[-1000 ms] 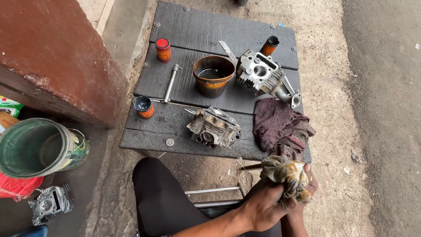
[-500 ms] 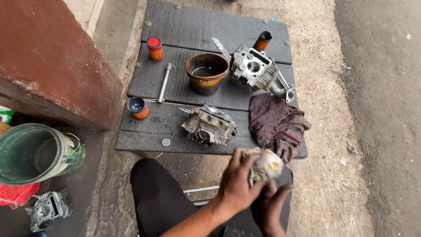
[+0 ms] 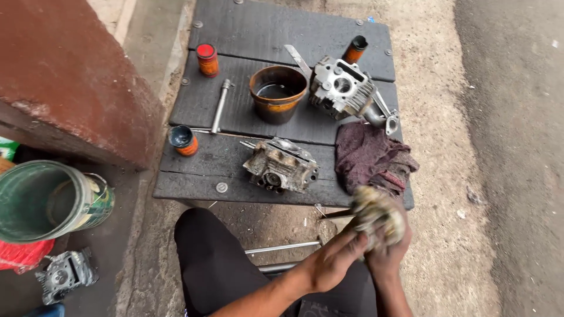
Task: The person sits at a low outdoor workbench and works on a motorcycle engine cylinder head. They wipe the part with a rag, fit a valve and small components into the head, then use a socket wrench with a sliding bar to tighten bolts on the head, repositioning the part as they work.
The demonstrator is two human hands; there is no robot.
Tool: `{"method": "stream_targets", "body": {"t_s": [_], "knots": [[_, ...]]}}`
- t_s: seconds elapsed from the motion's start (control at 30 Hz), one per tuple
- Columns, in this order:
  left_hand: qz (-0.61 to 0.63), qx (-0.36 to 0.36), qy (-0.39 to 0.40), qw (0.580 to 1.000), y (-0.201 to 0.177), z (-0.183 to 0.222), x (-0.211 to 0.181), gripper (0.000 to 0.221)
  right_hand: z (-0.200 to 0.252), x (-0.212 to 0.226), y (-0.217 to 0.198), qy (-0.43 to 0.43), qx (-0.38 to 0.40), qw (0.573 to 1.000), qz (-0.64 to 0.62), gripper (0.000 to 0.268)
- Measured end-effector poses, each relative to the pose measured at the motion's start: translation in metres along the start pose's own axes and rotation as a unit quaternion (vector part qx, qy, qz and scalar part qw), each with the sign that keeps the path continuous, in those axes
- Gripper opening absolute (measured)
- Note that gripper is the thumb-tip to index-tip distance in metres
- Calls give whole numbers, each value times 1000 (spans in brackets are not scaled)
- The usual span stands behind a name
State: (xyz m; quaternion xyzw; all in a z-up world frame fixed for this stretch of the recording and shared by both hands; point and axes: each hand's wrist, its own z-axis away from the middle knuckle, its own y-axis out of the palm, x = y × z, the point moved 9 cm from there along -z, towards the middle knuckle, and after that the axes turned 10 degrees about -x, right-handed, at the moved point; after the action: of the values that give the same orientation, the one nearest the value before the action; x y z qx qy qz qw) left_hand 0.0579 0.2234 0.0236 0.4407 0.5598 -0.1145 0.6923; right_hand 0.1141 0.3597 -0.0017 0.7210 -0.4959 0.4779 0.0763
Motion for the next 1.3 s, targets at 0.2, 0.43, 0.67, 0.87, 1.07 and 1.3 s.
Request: {"method": "stream_targets", "body": {"t_s": [0.2, 0.43, 0.67, 0.87, 1.07, 1.3], "knots": [[-194, 93, 21, 976, 0, 22, -17, 65, -77, -26, -4, 111, -59, 991, 38, 36], [-694, -140, 243, 663, -61, -12, -103, 75, -100, 28, 33, -202, 20, 948, 246, 19], [-756, -136, 141, 624, -89, -14, -78, 89, -234, -82, 52, 14, -20, 985, 171, 22], [-761, -132, 128, 622, -91, -15, -82, 92, -272, -201, 124, 123, 247, 901, 335, 51], [-754, -117, 119, 636, -93, -15, -76, 95, -264, -219, 130, 99, 329, 838, 425, 49], [-757, -112, 116, 633, -96, -15, -74, 96, -262, -244, 113, 67, 393, 760, 513, 50]]}}
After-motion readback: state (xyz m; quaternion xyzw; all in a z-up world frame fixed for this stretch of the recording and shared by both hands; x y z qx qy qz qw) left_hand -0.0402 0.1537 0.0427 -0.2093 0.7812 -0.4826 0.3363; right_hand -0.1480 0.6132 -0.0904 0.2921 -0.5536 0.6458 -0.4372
